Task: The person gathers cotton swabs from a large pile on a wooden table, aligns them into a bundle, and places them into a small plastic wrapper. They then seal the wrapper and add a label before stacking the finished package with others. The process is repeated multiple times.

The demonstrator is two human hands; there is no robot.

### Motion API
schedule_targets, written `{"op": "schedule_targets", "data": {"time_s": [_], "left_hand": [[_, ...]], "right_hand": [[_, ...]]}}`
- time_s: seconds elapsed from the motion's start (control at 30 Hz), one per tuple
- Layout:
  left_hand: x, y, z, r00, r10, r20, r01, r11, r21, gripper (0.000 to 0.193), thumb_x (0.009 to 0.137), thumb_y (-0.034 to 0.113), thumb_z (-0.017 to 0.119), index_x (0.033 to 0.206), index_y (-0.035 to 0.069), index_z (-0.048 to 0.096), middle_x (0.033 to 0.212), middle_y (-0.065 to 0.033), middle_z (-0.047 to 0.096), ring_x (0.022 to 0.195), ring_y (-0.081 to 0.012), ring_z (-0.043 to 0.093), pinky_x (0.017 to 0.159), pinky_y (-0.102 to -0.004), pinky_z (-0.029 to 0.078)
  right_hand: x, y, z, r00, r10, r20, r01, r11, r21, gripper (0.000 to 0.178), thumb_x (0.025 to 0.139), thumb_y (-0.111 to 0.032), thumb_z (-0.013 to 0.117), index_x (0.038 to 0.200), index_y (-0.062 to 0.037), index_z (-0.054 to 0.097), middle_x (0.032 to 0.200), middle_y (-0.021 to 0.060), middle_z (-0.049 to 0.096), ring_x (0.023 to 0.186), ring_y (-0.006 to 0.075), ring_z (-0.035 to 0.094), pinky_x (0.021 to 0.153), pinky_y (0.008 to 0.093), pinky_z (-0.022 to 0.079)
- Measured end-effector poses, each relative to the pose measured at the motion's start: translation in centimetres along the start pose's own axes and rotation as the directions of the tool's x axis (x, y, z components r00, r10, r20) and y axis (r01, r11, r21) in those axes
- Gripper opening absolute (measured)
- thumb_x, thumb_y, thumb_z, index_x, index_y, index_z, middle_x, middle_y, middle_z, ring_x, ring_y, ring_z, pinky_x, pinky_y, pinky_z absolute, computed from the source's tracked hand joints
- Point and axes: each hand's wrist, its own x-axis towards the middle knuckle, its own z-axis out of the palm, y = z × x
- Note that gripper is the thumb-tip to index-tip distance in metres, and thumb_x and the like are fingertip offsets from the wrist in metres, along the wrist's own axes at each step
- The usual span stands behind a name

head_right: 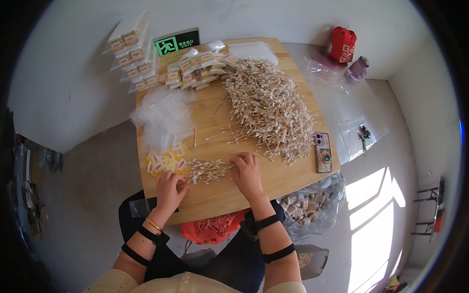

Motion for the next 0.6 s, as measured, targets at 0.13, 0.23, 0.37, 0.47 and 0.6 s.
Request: {"op": "schedule_targets", "data": {"time_s": [0.13, 0.23, 0.37, 0.47, 0.6], "left_hand": [[0.0, -0.1, 0.1, 0.998, 0.009, -0.061, -0.009, 1.0, 0.003, 0.019, 0.075, 0.014, 0.081, 0.083, 0.014, 0.063, 0.09, -0.0039, 0.058, 0.095, -0.0282, 0.059, 0.084, -0.0434, 0.04], [0.2, -0.4, 0.0, 0.997, -0.013, -0.081, 0.013, 1.0, 0.004, 0.016, 0.076, 0.013, 0.079, 0.079, 0.013, 0.063, 0.086, -0.0035, 0.061, 0.095, -0.0275, 0.061, 0.083, -0.0439, 0.04], [0.8, -0.8, -1.2, 0.992, -0.119, -0.044, 0.116, 0.991, -0.07, 0.014, 0.077, 0.012, 0.078, 0.078, 0.011, 0.065, 0.079, -0.0025, 0.066, 0.085, -0.0253, 0.066, 0.082, -0.0444, 0.041], [2.0, -0.4, -2.5, 0.992, -0.114, -0.06, 0.11, 0.992, -0.059, 0.012, 0.078, 0.012, 0.078, 0.079, 0.011, 0.066, 0.074, -0.0021, 0.069, 0.076, -0.024, 0.068, 0.084, -0.044, 0.042], [3.5, -0.7, -3.2, 0.989, -0.144, 0.007, 0.144, 0.984, -0.107, 0.01, 0.08, 0.012, 0.078, 0.078, 0.01, 0.068, 0.075, -0.0036, 0.072, 0.072, -0.0226, 0.07, 0.09, -0.0426, 0.044]], "right_hand": [[0.2, -0.3, 0.5, 0.999, 0.02, -0.026, -0.021, 0.999, -0.043, 0.024, 0.082, -0.003, 0.066, 0.104, -0.0123, 0.07, 0.112, 0.0096, 0.059, 0.109, 0.0345, 0.054, 0.093, 0.0471, 0.045], [0.2, -0.3, 0.8, 0.999, 0.036, -0.041, -0.038, 0.998, -0.048, 0.023, 0.083, -0.003, 0.065, 0.103, -0.013, 0.071, 0.111, 0.0088, 0.06, 0.109, 0.0339, 0.054, 0.092, 0.0466, 0.045], [0.1, -0.3, 1.0, 0.997, 0.04, -0.06, -0.042, 0.998, -0.038, 0.023, 0.083, -0.003, 0.065, 0.103, -0.0136, 0.071, 0.11, 0.0087, 0.059, 0.108, 0.0335, 0.053, 0.092, 0.0459, 0.044], [-0.2, -0.2, 1.1, 0.996, 0.044, -0.077, -0.047, 0.998, -0.035, 0.023, 0.084, -0.004, 0.065, 0.104, -0.0139, 0.071, 0.11, 0.0088, 0.06, 0.108, 0.0333, 0.053, 0.092, 0.0459, 0.044], [-0.4, 0.0, 1.3, 0.994, 0.034, -0.1, -0.039, 0.998, -0.04, 0.024, 0.084, -0.005, 0.066, 0.105, -0.0143, 0.071, 0.111, 0.0088, 0.06, 0.109, 0.0333, 0.054, 0.092, 0.0464, 0.043]]}}
